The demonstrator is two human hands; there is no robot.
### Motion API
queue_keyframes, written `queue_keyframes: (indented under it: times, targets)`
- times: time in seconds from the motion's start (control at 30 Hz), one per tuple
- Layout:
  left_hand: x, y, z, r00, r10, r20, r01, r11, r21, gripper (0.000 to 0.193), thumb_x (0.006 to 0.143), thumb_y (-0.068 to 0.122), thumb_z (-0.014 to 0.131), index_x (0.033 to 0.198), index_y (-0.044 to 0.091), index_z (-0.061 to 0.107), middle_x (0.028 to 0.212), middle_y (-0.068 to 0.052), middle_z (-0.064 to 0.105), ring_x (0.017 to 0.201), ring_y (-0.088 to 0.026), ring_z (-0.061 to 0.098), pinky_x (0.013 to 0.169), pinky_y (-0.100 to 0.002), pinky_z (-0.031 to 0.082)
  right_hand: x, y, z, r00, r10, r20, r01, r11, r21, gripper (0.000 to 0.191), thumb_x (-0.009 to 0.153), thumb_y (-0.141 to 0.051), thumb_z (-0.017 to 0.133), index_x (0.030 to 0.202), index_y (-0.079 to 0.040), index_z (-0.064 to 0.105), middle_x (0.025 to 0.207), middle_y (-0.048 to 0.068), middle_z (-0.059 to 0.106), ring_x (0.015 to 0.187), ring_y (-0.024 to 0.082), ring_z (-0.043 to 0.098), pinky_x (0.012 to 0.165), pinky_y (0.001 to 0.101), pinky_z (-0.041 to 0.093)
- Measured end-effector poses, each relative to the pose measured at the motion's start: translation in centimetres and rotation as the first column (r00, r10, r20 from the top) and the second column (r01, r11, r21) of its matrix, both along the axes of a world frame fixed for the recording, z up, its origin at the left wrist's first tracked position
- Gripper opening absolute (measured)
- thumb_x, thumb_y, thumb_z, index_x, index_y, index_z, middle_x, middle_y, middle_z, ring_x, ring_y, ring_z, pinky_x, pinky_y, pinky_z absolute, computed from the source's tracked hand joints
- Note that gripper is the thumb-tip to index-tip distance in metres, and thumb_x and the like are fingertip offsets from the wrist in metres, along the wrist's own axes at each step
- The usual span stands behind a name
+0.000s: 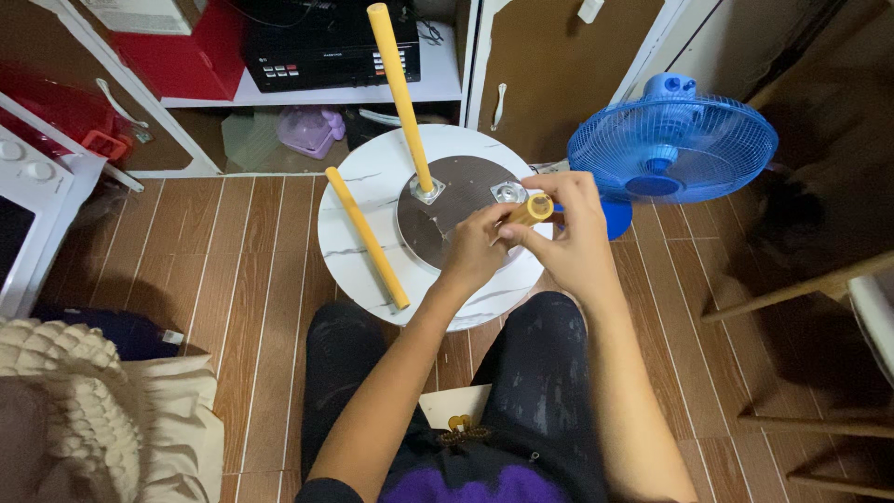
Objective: The person sits on the floor and attaches wooden legs to the mounting brackets under a round white tabletop, twisting each leg into place by hand. They then lift the assembled table, turn it upright, and set it on its legs.
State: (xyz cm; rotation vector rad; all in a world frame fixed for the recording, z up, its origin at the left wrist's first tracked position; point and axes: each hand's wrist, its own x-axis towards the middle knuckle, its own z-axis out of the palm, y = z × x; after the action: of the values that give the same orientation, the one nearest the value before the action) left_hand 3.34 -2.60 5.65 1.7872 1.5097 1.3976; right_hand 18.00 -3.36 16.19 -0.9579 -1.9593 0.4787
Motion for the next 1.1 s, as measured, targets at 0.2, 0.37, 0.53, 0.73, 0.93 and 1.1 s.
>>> queue_keyframes:
  times: [0.2,0.37,0.53,0.73,0.93,1.1]
  targets:
    - [0.2,0.3,-0.1,0.993,0.036,0.109,-0.035,0.999,-0.015,0.043,0.071,0.017,0.091,0.106,0.011,0.067,0.106,-0.009,0.076,0.098,-0.025,0.075,0.081,-0.036,0.059,-0.3,-0.1,-0.5,0.995,-0.032,-0.093,0.022,0.994,-0.109,0.043,0.079,-0.005,0.089,0.117,-0.006,0.069,0.114,0.007,0.068,0.106,0.018,0.072,0.096,0.0301,0.060]
    - [0.0,0.3,-0.2,0.982,0.049,0.183,-0.039,0.998,-0.055,0.047,0.071,0.016,0.092,0.108,0.010,0.064,0.108,-0.009,0.070,0.097,-0.025,0.074,0.082,-0.036,0.060,0.3,0.2,-1.0,0.939,0.215,-0.267,-0.290,0.914,-0.283,0.055,0.091,0.008,0.067,0.143,-0.005,0.055,0.135,0.011,0.066,0.129,0.019,0.064,0.109,0.0330,0.053]
    - [-0.6,-0.1,-0.5,0.995,-0.027,0.093,0.024,0.999,0.030,0.045,0.081,0.009,0.081,0.124,0.013,0.067,0.119,-0.008,0.071,0.106,-0.029,0.072,0.087,-0.038,0.057,0.2,0.4,-0.8,0.904,0.291,-0.313,-0.377,0.888,-0.262,0.059,0.093,0.001,0.069,0.148,-0.005,0.050,0.140,0.012,0.059,0.137,0.020,0.056,0.115,0.0344,0.048]
    - [0.0,-0.4,-0.4,0.998,0.023,0.056,-0.021,0.999,-0.029,0.037,0.078,0.017,0.085,0.111,0.013,0.067,0.111,-0.006,0.071,0.101,-0.029,0.072,0.084,-0.038,0.057,-0.3,0.2,-0.9,0.999,-0.015,0.029,0.014,0.999,0.028,0.062,0.076,-0.012,0.093,0.129,-0.004,0.061,0.117,0.013,0.057,0.106,0.020,0.059,0.092,0.0340,0.054]
    - [-0.2,-0.2,-0.4,0.997,-0.011,0.075,0.008,0.999,0.042,0.039,0.078,0.017,0.083,0.114,0.013,0.067,0.111,-0.007,0.070,0.101,-0.028,0.072,0.085,-0.039,0.058,0.0,0.4,-1.6,0.975,0.021,-0.220,-0.066,0.977,-0.202,0.060,0.078,0.001,0.089,0.129,-0.005,0.059,0.116,0.008,0.063,0.107,0.018,0.067,0.094,0.0307,0.058]
    - [-0.5,-0.5,0.4,0.996,-0.032,0.078,0.033,0.999,-0.016,0.041,0.083,0.020,0.084,0.120,0.012,0.066,0.110,-0.008,0.072,0.101,-0.027,0.071,0.084,-0.038,0.056,0.3,0.6,-2.0,0.847,0.236,-0.476,-0.360,0.914,-0.188,0.055,0.086,0.016,0.075,0.133,-0.004,0.054,0.128,0.009,0.058,0.128,0.022,0.066,0.108,0.0336,0.058]
